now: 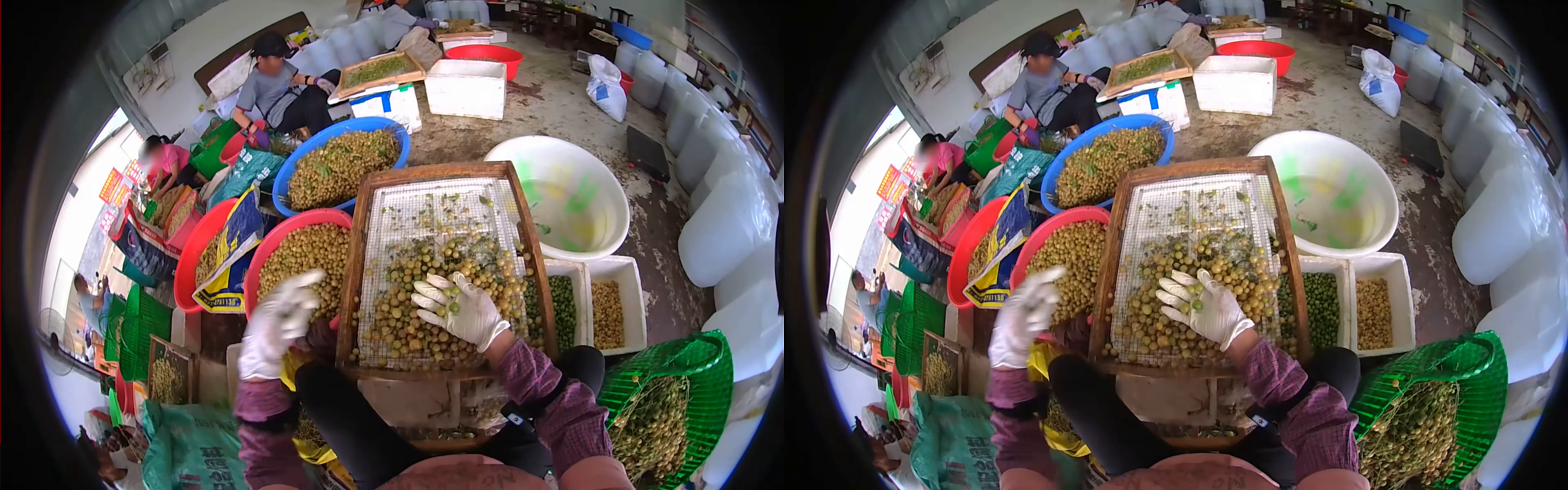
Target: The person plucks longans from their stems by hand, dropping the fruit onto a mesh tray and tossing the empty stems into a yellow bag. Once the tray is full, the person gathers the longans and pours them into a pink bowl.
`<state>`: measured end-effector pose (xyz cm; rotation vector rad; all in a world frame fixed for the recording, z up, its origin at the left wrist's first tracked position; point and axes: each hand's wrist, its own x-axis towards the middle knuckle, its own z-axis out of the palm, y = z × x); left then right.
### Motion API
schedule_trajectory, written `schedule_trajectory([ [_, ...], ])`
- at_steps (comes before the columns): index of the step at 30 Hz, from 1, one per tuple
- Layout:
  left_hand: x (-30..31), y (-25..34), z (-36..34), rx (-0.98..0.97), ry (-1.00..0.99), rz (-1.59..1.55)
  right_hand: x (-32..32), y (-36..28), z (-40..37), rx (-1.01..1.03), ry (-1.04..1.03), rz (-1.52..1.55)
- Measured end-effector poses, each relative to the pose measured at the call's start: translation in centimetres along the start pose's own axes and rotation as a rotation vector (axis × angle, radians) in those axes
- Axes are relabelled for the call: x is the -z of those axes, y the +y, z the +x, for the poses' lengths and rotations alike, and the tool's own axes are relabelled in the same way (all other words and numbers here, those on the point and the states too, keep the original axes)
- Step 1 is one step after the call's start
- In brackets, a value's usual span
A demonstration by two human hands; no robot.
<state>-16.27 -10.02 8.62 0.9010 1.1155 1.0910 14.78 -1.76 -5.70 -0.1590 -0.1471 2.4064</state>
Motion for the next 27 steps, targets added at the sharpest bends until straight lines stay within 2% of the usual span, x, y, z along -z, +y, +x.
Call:
schedule_trajectory([
  [3, 9.3, -2.7, -5.3, -0.112, 0.44, -0.087, 0.3, 0.5, 0.3, -0.024, 0.002, 0.012],
  [4, 12.5, -5.0, -7.0, -0.065, 0.618, -0.043, 0.1, 0.7, 0.3, -0.032, 0.026, 0.02],
  [5, 16.2, -8.4, -8.6, -0.016, 0.794, 0.003, 0.0, 0.8, 0.3, -0.04, 0.05, 0.027],
  [7, 26.1, -20.0, -11.7, 0.147, 0.896, -0.178, 0.4, 0.9, 0.3, -0.057, 0.091, 0.012],
  [8, 28.0, -25.1, -14.1, 0.289, 0.944, 0.187, 0.5, 1.0, 0.3, -0.053, 0.101, -0.018],
  [9, 29.0, -27.8, -15.3, 0.422, 0.963, 0.558, 0.5, 0.9, 0.4, -0.044, 0.106, -0.05],
  [10, 27.7, -26.6, -14.8, 0.428, 0.985, 0.626, 0.5, 0.7, 0.5, -0.055, 0.147, -0.022],
  [12, 22.6, -23.5, -14.6, 0.462, 1.026, 0.75, 1.1, 0.3, 0.5, -0.043, 0.157, -0.234],
  [13, 24.1, -24.5, -14.4, 0.183, 1.052, 0.546, 1.3, 0.1, 0.7, -0.044, 0.161, -0.34],
  [16, 23.0, -18.2, -9.2, -0.273, 0.895, 0.657, -1.6, -0.9, 1.1, -0.027, 0.303, -0.59],
  [18, 15.4, -10.8, -4.7, -0.264, 0.759, 0.541, -3.1, -1.6, 1.5, 0.004, 0.404, -0.834],
  [19, 12.0, -8.3, -2.7, -0.204, 0.565, 0.386, -2.4, -1.9, 1.9, 0.06, 0.441, -0.981],
  [21, 5.7, -6.1, 1.1, -0.192, 0.222, 0.419, -1.5, -2.4, 2.4, 0.147, 0.468, -1.082],
  [22, 2.5, -5.1, 2.6, -0.072, 0.092, 0.633, -1.8, -2.5, 2.4, 0.094, 0.487, -1.096],
  [23, 1.6, -7.3, 5.1, -0.271, -0.055, 0.863, -2.3, -2.5, 2.4, 0.042, 0.506, -1.11],
  [24, 0.7, -9.4, 7.5, -0.458, -0.198, 0.941, -2.7, -2.7, 2.4, -0.007, 0.525, -1.123],
  [25, -1.5, -9.0, 8.5, -0.296, -0.272, 1.147, -2.8, -3.2, 2.2, 0.008, 0.508, -1.0],
  [26, -3.2, -9.8, 9.4, -0.38, -0.289, 1.359, -2.9, -3.9, 1.8, 0.022, 0.492, -0.878],
  [27, -4.1, -11.5, 11.0, -0.426, -0.304, 1.415, -2.9, -4.8, 1.2, 0.036, 0.474, -0.758],
])
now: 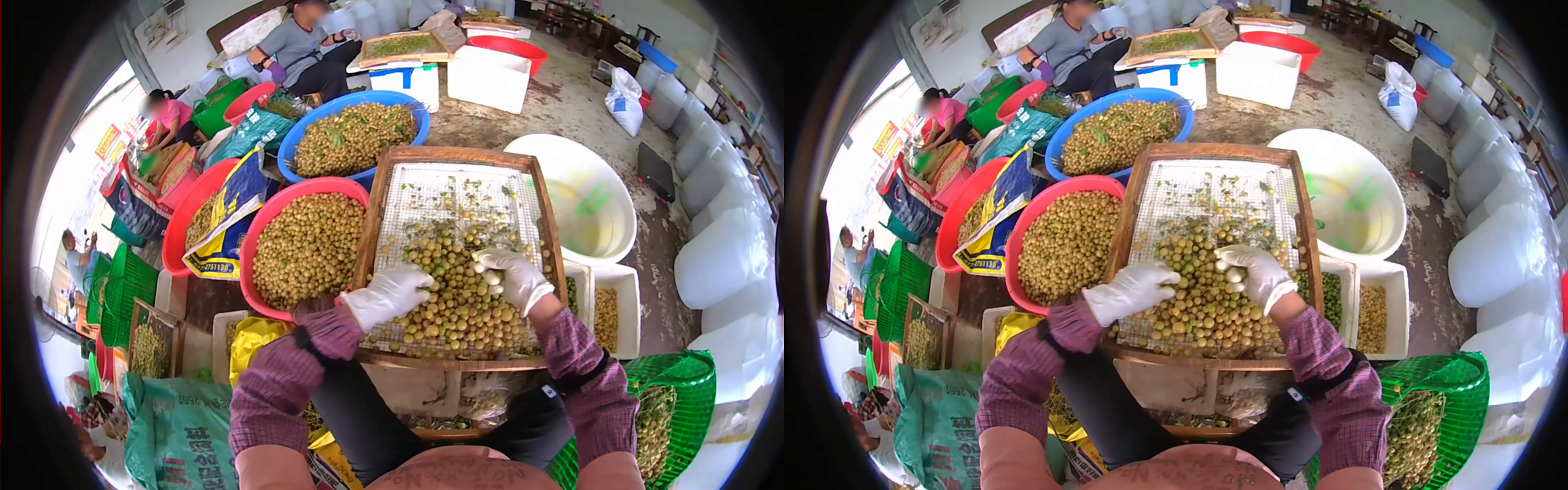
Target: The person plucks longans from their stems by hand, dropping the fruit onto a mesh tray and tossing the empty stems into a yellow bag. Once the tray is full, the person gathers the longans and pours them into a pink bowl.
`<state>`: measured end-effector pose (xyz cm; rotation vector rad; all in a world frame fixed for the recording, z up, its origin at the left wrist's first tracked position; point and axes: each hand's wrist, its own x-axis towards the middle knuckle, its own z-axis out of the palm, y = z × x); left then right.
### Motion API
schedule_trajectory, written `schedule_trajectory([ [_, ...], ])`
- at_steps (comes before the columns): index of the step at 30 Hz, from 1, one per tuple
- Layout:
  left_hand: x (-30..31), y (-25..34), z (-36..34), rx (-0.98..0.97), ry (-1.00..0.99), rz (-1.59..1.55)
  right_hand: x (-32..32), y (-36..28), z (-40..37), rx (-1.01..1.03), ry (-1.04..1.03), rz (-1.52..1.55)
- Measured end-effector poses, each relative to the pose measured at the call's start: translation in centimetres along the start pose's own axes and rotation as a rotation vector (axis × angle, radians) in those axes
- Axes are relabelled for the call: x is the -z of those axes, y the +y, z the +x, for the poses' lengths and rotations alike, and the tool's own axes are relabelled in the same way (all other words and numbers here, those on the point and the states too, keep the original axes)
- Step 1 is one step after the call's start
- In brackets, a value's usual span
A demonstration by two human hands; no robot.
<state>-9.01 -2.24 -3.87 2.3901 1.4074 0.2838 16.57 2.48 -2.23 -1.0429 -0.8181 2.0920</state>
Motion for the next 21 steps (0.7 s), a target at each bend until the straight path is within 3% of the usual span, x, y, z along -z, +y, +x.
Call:
schedule_trajectory([
  [2, -1.8, 1.0, 2.1, -0.041, 0.037, 0.038, 1.5, -2.4, -1.3, 0.102, 0.054, -0.023],
  [6, -4.4, 1.4, 4.8, 0.025, -0.1, 0.017, 7.0, -7.5, -5.2, 0.297, 0.336, -0.512],
  [8, -3.3, 1.3, 4.9, 0.136, -0.095, -0.115, 11.8, -7.9, -5.7, 0.278, 0.469, -0.699],
  [11, -1.2, 0.1, 4.6, 0.345, -0.078, -0.637, 20.2, -4.8, -4.4, 0.059, 0.427, -0.653],
  [14, 5.0, 1.6, 1.5, 0.482, -0.102, -0.92, 27.1, -0.4, -2.9, 0.348, 0.374, -1.704],
  [16, 8.5, 1.2, -3.1, 0.629, -0.002, -0.891, 25.9, -0.9, -2.7, 0.254, 0.565, -1.628],
  [18, 11.3, 0.0, -9.1, 0.84, 0.14, -0.771, 21.6, -3.5, -3.0, 0.207, 0.643, -1.284],
  [19, 11.2, -2.1, -12.6, 0.934, 0.215, -0.681, 18.5, -4.8, -3.4, 0.239, 0.532, -1.247],
  [20, 10.5, -5.7, -17.3, 0.993, 0.152, -0.599, 14.6, -5.8, -3.9, 0.266, 0.424, -1.206],
  [21, 9.3, -7.6, -20.7, 0.933, -0.018, -0.344, 12.0, -5.8, -3.9, 0.289, 0.321, -1.16],
])
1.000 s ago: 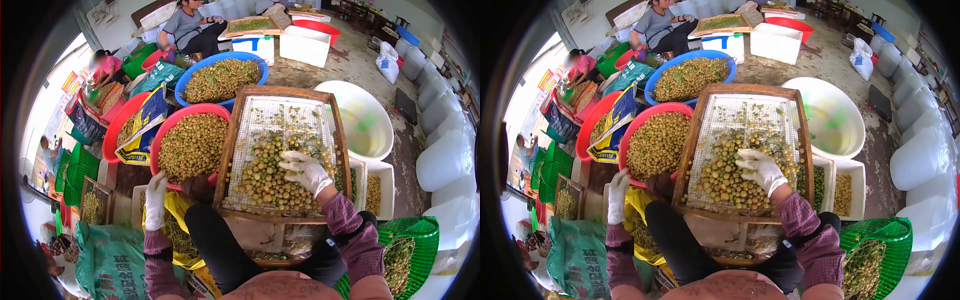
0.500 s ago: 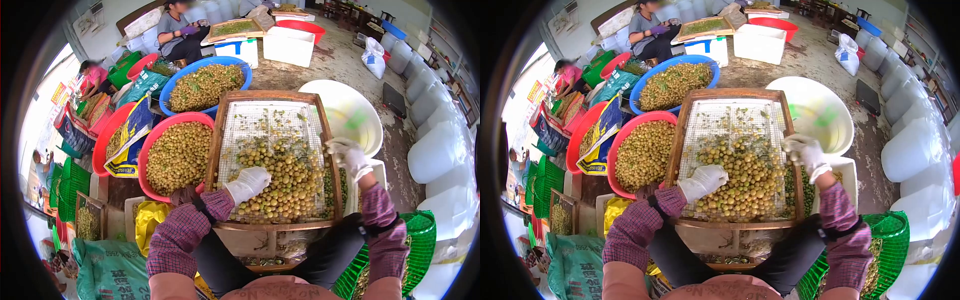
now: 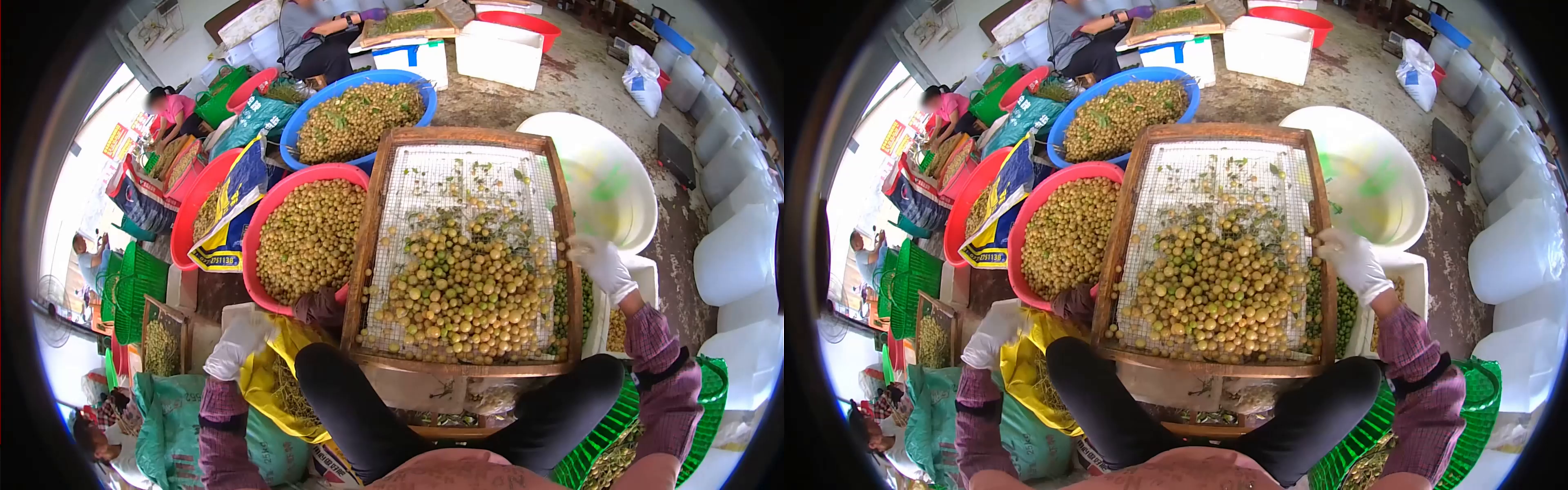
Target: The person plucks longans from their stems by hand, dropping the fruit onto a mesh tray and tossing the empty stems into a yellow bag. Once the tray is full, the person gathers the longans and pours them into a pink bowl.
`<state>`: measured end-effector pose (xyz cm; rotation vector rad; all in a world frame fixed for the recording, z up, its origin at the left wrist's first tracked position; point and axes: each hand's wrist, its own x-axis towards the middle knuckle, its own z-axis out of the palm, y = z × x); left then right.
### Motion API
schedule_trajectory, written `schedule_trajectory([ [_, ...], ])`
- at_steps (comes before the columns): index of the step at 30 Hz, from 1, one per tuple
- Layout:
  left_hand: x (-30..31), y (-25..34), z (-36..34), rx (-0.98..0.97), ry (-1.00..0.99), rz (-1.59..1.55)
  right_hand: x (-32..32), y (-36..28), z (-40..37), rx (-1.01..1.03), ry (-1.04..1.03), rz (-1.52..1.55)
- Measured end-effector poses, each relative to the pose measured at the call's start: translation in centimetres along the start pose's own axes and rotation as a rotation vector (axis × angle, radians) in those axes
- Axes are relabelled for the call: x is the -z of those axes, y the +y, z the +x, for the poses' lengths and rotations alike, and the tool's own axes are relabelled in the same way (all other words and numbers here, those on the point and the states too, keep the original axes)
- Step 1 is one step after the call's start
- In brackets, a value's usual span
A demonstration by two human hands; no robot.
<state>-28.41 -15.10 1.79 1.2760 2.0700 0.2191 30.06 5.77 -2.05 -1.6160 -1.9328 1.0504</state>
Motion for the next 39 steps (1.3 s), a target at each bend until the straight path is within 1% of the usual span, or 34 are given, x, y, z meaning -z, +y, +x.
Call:
schedule_trajectory([
  [1, -0.1, -4.0, -0.3, -0.059, -0.025, 0.326, -1.9, -0.9, 0.4, 0.18, -0.08, 0.059],
  [2, -0.2, -8.0, -0.7, -0.126, -0.033, 0.617, -3.6, -1.9, 0.3, 0.293, -0.174, -0.078],
  [4, -2.0, -3.5, -0.5, -0.171, 0.134, 0.393, -6.9, -6.1, -0.5, 0.555, -0.328, -0.317],
  [5, -2.8, -3.2, 1.7, -0.306, 0.152, 0.076, -9.0, -5.8, -0.4, 0.682, -0.364, -0.453],
  [6, -3.2, 1.8, 1.5, -0.402, 0.135, -0.021, -10.4, -6.9, -0.9, 0.625, -0.447, -0.522],
  [7, -4.1, 7.5, 1.2, -0.497, 0.116, -0.12, -11.5, -7.2, -1.2, 0.649, -0.433, -0.601],
  [8, -5.2, 9.4, 2.8, -0.669, 0.098, 0.071, -12.5, -7.1, -1.1, 0.672, -0.417, -0.683],
  [9, -7.0, 10.2, 4.9, -0.878, 0.103, 0.189, -13.0, -7.2, -1.1, 0.694, -0.398, -0.768],
  [10, -8.0, 12.1, 5.6, -0.978, 0.064, 0.235, -13.1, -7.4, -1.3, 0.682, -0.418, -0.784],
  [11, -9.1, 13.0, 6.7, -0.936, -0.045, 0.279, -13.1, -7.6, -1.5, 0.688, -0.422, -0.783],
  [13, -11.2, 14.0, 9.0, -0.918, -0.081, 0.443, -13.0, -7.8, -2.1, 0.685, -0.435, -0.776],
  [16, -12.4, 14.2, 11.6, -0.864, -0.209, 0.562, -13.1, -6.0, -1.2, 0.514, -0.386, -0.543],
  [17, -12.6, 13.9, 11.9, -0.867, -0.176, 0.468, -13.0, -5.7, -0.8, 0.457, -0.366, -0.458],
  [18, -12.7, 13.5, 12.1, -0.865, -0.143, 0.375, -13.1, -5.3, -0.4, 0.518, -0.308, -0.441],
  [19, -12.6, 13.2, 12.0, -0.859, -0.109, 0.282, -12.9, -5.7, -0.1, 0.316, -0.373, -0.176],
  [21, -12.7, 13.0, 12.0, -0.827, -0.08, 0.213, -12.2, -6.7, 0.2, -0.089, -0.477, 0.352],
  [23, -12.9, 12.9, 12.0, -0.773, -0.043, 0.147, -12.2, -6.7, 0.3, -0.19, -0.459, 0.59],
  [25, -13.1, 13.1, 11.9, -0.808, 0.025, 0.11, -12.9, -5.9, 0.5, -0.287, -0.415, 0.808],
  [26, -13.2, 13.3, 11.9, -0.826, 0.061, 0.093, -13.1, -5.4, 0.6, -0.296, -0.428, 0.895],
  [28, -13.0, 13.8, 11.9, -0.798, 0.028, 0.028, -13.4, -5.2, 0.8, -0.307, -0.457, 1.07],
  [29, -12.7, 14.1, 11.8, -0.782, 0.012, -0.004, -13.4, -5.4, 1.1, -0.296, -0.433, 1.068],
  [31, -11.1, 14.9, 11.5, -0.566, -0.158, -0.09, -13.2, -6.1, 1.3, -0.278, -0.383, 1.068],
  [32, -10.1, 15.7, 11.2, -0.457, -0.243, -0.132, -12.9, -7.1, 1.8, -0.271, -0.348, 0.927],
  [33, -9.4, 16.1, 11.3, -0.348, -0.327, -0.173, -12.8, -8.4, 2.4, -0.231, -0.318, 0.698],
  [34, -9.7, 15.8, 12.3, -0.504, -0.242, -0.144, -12.9, -10.1, 3.0, -0.191, -0.286, 0.467],
  [35, -10.0, 15.9, 13.1, -0.524, -0.223, -0.157, -13.2, -11.3, 3.4, -0.147, -0.251, 0.234],
  [36, -10.3, 16.2, 13.9, -0.544, -0.203, -0.168, -15.1, -10.0, 4.9, -0.028, -0.173, 0.099],
  [37, -10.4, 16.8, 14.3, -0.566, -0.182, -0.178, -16.4, -9.5, 6.4, -0.01, -0.168, -0.127],
  [39, -10.6, 18.1, 14.7, -0.458, -0.299, -0.372, -17.8, -10.2, 7.9, 0.045, -0.241, -0.414],
])
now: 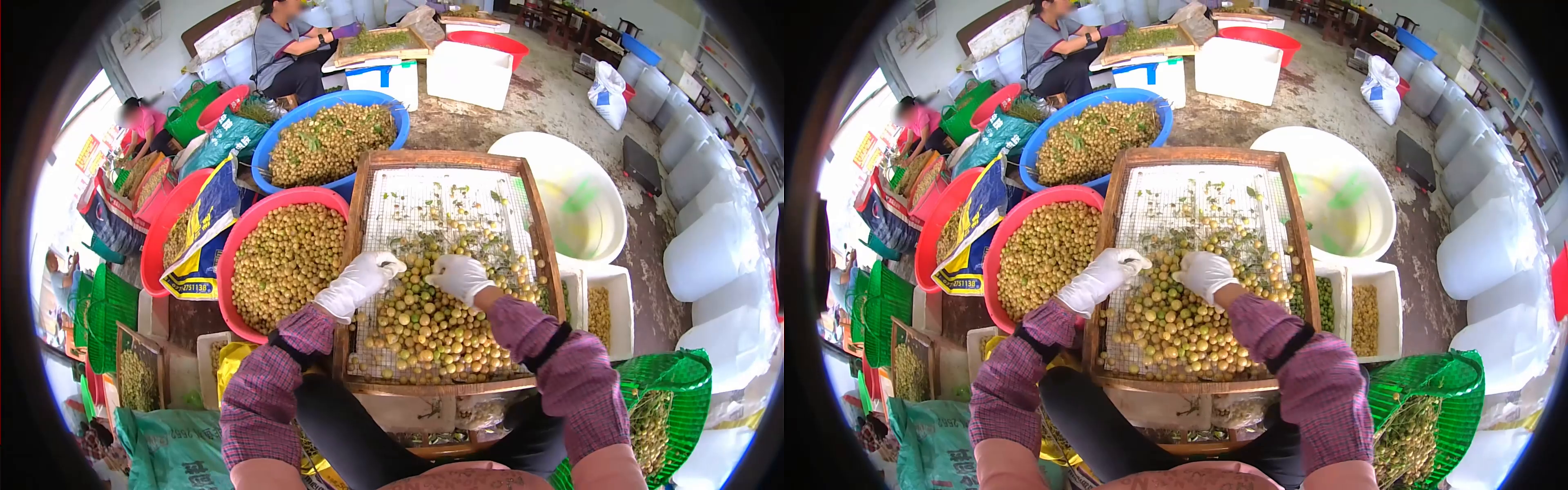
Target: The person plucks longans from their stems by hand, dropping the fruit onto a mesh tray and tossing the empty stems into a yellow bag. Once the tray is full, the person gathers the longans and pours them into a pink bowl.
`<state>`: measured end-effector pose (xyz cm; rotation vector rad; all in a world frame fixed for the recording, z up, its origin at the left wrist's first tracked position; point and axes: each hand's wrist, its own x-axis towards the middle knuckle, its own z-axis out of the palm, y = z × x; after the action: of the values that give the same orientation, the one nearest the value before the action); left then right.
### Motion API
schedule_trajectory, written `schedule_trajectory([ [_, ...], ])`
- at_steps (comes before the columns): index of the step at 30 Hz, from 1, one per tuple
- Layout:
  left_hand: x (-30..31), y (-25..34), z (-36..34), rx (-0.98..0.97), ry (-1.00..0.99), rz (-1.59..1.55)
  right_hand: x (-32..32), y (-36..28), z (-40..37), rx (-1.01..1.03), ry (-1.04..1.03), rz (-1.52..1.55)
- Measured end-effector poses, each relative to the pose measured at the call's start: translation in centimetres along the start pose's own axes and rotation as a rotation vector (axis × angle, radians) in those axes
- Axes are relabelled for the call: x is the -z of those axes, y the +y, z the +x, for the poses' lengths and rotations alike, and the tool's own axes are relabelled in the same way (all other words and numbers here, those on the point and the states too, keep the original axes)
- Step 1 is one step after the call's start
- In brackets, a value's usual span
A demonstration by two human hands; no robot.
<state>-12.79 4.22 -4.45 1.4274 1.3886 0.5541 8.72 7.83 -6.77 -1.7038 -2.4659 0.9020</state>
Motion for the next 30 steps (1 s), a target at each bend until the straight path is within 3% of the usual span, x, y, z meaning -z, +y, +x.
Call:
schedule_trajectory([
  [1, -0.2, 0.2, 0.3, 0.038, -0.012, -0.114, -0.6, -0.3, 0.4, 0.065, 0.039, -0.103],
  [4, -0.8, 0.4, 0.7, 0.045, -0.022, -0.221, -0.4, -0.1, 0.9, 0.11, 0.078, 0.232],
  [5, -1.1, 0.4, 0.8, 0.059, -0.015, -0.246, 0.0, -0.2, 0.5, 0.049, 0.021, 0.509],
  [8, -2.0, 1.4, 0.5, 0.097, -0.012, -0.329, 1.4, -0.7, -1.0, -0.025, -0.119, 0.819],
  [17, -1.7, 1.9, -0.1, 0.077, 0.003, -0.404, -0.6, -0.6, -1.2, 0.277, -0.113, 0.735],
  [20, -1.6, 1.9, -0.4, 0.107, 0.026, -0.484, 0.4, -1.5, -2.9, 0.068, -0.294, 0.997],
  [25, -1.6, 1.1, -1.5, 0.088, 0.012, -0.564, 0.5, -2.0, -4.2, 0.194, -0.207, 1.005],
  [30, -0.3, 0.8, -2.0, 0.005, 0.031, -0.745, 0.0, -1.6, -4.9, 0.143, -0.148, 1.071],
])
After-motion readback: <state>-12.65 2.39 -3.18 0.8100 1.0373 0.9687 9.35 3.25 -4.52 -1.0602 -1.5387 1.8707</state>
